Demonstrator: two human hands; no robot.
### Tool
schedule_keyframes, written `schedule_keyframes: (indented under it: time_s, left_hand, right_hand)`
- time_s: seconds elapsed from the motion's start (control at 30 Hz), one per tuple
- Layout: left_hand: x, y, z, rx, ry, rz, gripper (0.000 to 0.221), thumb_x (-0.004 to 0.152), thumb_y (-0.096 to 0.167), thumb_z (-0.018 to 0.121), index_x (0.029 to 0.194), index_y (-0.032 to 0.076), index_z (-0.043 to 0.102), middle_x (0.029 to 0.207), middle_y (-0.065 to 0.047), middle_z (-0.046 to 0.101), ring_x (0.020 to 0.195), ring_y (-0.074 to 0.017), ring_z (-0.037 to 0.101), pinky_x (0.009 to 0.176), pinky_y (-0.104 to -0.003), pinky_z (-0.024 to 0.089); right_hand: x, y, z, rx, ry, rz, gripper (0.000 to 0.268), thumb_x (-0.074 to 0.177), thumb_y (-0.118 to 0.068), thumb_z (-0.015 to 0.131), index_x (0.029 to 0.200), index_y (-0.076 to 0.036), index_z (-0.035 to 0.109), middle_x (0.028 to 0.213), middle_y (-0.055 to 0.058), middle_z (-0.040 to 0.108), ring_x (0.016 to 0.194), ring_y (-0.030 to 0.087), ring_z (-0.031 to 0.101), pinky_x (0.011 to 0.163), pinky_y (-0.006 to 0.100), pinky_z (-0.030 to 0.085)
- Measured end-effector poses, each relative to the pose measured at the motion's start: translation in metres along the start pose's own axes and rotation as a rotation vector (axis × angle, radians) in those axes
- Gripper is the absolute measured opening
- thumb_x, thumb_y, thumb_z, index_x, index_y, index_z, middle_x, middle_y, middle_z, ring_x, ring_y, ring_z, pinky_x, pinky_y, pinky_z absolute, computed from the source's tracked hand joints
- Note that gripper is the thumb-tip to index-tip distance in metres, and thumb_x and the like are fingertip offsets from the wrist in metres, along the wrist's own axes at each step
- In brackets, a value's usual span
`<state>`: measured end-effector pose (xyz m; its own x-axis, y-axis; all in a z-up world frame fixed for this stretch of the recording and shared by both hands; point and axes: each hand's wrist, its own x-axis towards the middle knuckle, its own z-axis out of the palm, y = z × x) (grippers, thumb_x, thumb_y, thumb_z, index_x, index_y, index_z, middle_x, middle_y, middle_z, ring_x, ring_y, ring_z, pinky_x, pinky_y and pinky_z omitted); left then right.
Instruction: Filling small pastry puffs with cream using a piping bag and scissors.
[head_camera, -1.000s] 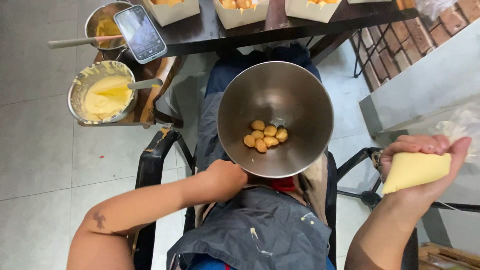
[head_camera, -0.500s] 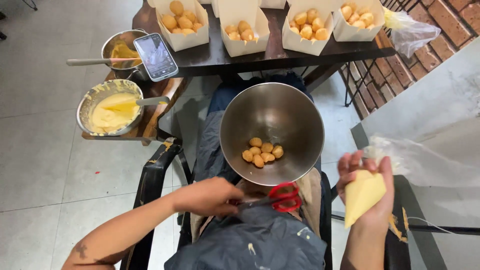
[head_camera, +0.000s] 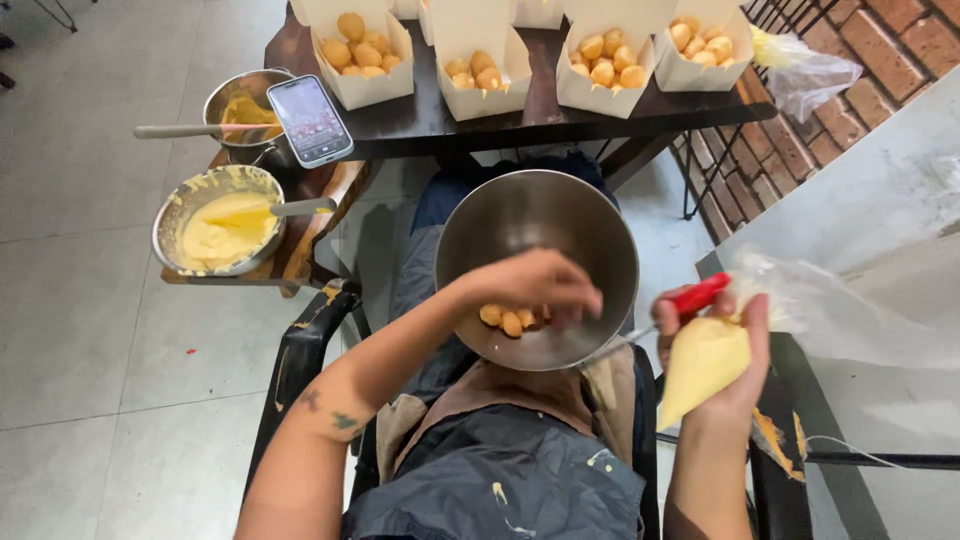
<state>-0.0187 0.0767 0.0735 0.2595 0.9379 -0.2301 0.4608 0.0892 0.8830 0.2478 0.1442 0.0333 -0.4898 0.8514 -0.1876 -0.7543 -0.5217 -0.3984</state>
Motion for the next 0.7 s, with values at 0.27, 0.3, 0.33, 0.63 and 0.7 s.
schedule_keyframes:
  time_s: [0.27,0.3,0.33,0.63,0.7]
  left_hand:
    - [0.08,-0.148,0.051,0.898,0.092,-0.226,0.028,0.072,0.027,0.085,0.093,0.01,0.079,0.093,-0.013,0.076,0.088,-0.0312,0.075,0.072,-0.042,0.059]
    - [0.079,-0.15,0.057,0.957,0.034,-0.245,0.027,0.072,0.027,0.085,0.093,0.01,0.079,0.092,-0.011,0.077,0.088,-0.0292,0.075,0.071,-0.041,0.059]
    - [0.086,-0.163,0.064,0.956,0.033,-0.247,0.027,0.072,0.027,0.085,0.093,0.01,0.079,0.092,-0.011,0.077,0.088,-0.0292,0.075,0.071,-0.041,0.059]
    - [0.054,-0.124,0.053,0.946,0.052,-0.189,0.018,0.079,0.027,0.077,0.094,0.018,0.079,0.093,-0.009,0.076,0.088,-0.0305,0.075,0.073,-0.046,0.058]
    - [0.036,-0.091,0.036,0.65,0.018,-0.313,0.019,0.081,0.028,0.077,0.093,0.014,0.078,0.088,-0.013,0.075,0.086,-0.0327,0.074,0.08,-0.043,0.058]
  right_hand:
    - [-0.006,-0.018,0.003,0.201,-0.061,-0.044,0.053,0.114,-0.053,0.058,0.089,-0.007,0.061,0.106,0.016,0.063,0.11,0.033,0.059,0.09,0.039,0.064]
    - [-0.007,-0.019,0.002,0.228,-0.073,-0.052,0.052,0.114,-0.053,0.059,0.089,-0.007,0.061,0.106,0.016,0.063,0.111,0.032,0.059,0.09,0.039,0.064]
    - [-0.006,-0.018,0.001,0.228,-0.071,-0.05,0.052,0.114,-0.053,0.059,0.089,-0.007,0.061,0.106,0.016,0.063,0.111,0.032,0.059,0.09,0.039,0.064]
    - [-0.001,-0.016,0.003,0.269,-0.109,-0.047,0.053,0.114,-0.052,0.062,0.085,-0.007,0.06,0.103,0.013,0.062,0.109,0.029,0.056,0.095,0.038,0.063]
    - [-0.001,-0.019,0.003,0.255,-0.133,-0.054,0.053,0.114,-0.051,0.061,0.084,-0.007,0.059,0.103,0.012,0.062,0.108,0.029,0.056,0.095,0.038,0.063]
